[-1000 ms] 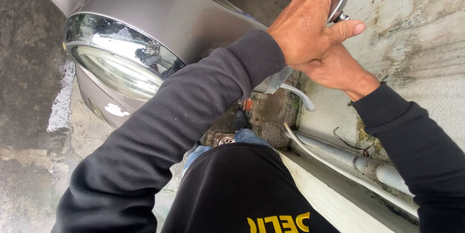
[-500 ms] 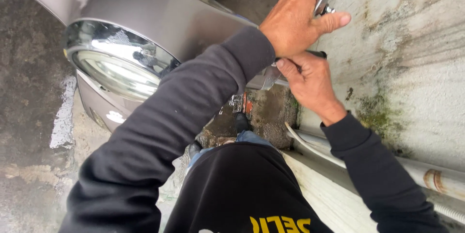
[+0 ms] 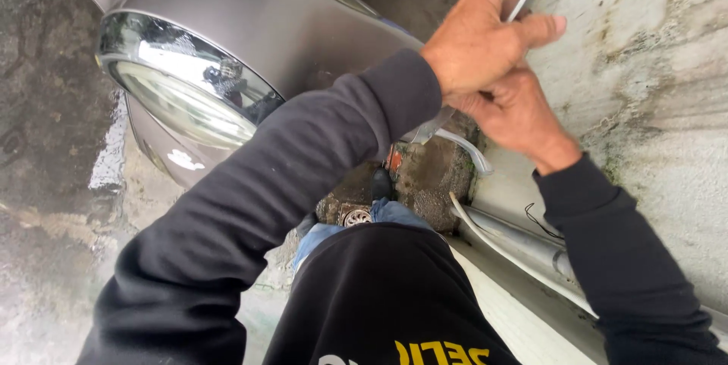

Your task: Tightening the side mirror of a scooter using a wrench

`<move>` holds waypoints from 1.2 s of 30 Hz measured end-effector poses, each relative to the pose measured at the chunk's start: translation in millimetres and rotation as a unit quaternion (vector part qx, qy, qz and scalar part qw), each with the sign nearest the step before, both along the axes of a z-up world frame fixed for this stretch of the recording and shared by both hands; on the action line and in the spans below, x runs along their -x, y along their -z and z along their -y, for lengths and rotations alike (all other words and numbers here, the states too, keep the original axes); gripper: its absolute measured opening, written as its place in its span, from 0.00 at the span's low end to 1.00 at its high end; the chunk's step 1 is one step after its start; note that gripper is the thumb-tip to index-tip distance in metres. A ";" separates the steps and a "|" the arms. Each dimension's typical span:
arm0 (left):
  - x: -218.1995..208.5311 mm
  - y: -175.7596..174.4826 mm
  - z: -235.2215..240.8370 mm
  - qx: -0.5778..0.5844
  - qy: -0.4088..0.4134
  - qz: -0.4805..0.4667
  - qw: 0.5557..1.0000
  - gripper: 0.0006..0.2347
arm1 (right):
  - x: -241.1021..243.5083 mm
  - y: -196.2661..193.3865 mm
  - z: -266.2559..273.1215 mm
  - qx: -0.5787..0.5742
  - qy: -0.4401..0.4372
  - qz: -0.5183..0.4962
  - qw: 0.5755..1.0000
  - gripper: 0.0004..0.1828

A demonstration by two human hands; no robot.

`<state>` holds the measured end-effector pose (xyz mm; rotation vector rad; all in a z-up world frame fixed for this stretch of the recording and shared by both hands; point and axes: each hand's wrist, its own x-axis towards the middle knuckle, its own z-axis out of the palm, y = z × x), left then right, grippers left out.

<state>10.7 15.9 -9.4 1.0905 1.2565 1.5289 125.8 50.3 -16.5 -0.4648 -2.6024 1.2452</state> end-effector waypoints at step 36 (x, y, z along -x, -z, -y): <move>5.1 51.7 -28.1 -0.161 -0.011 -0.064 0.985 0.27 | -12.8 -3.6 0.2 -0.103 -0.068 -0.092 0.988 0.07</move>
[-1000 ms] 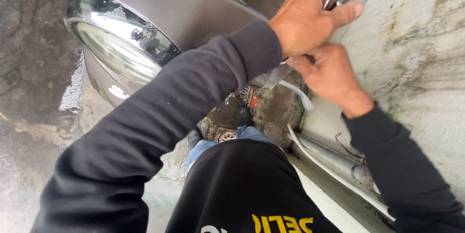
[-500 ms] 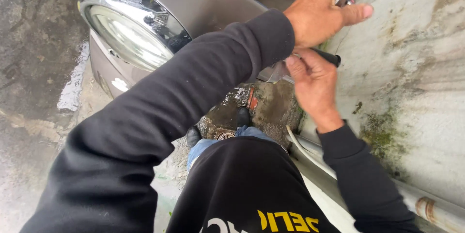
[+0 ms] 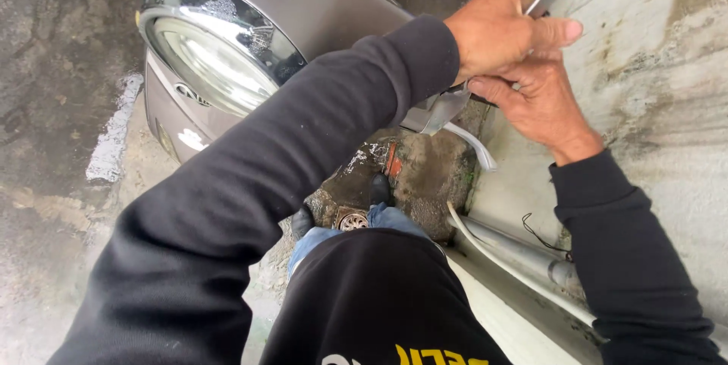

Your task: Tightening the side mirror of a scooter using a wrench

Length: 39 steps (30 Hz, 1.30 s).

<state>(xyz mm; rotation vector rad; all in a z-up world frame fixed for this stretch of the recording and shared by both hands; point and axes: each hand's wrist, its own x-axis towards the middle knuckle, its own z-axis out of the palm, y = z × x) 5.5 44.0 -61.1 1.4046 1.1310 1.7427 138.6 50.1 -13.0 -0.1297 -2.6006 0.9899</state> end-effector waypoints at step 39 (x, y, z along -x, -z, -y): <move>17.5 -70.0 18.7 0.143 0.046 -0.340 0.928 0.24 | 22.0 56.3 -58.7 -0.741 -0.187 0.245 0.597 0.38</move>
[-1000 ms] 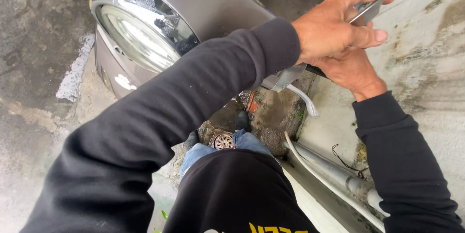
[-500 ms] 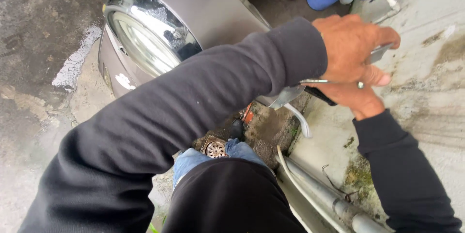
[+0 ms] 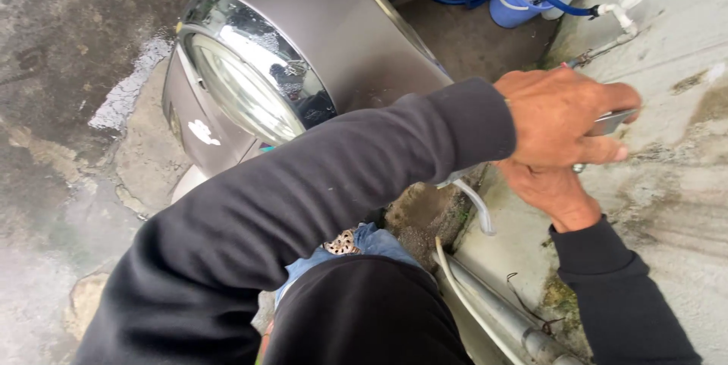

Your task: Tightening the side mirror of a scooter using a wrench

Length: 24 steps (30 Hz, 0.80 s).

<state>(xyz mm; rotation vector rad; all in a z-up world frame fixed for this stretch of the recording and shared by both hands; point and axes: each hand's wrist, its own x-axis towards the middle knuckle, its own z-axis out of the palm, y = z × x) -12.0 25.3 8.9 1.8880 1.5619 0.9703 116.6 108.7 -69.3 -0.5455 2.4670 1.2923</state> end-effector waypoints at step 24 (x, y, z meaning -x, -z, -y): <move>-23.8 1.5 3.9 -0.072 0.017 0.024 0.997 0.08 | -28.5 -4.6 21.1 0.433 0.270 -0.179 0.841 0.32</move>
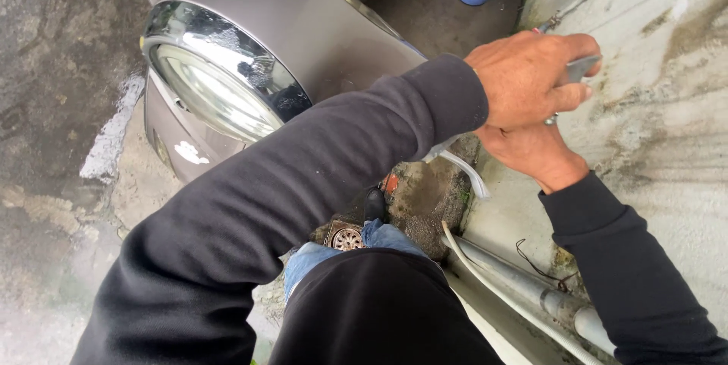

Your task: Tightening the side mirror of a scooter using a wrench

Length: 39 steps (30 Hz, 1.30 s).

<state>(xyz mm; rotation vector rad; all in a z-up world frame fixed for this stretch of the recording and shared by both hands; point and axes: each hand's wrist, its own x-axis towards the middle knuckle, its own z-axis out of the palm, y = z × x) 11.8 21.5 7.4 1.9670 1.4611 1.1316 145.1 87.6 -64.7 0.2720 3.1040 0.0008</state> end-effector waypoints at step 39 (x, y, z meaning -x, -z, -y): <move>-18.9 -18.3 11.5 -0.051 0.068 -0.004 0.996 0.07 | -4.3 -29.3 64.8 0.286 0.329 -0.195 0.879 0.14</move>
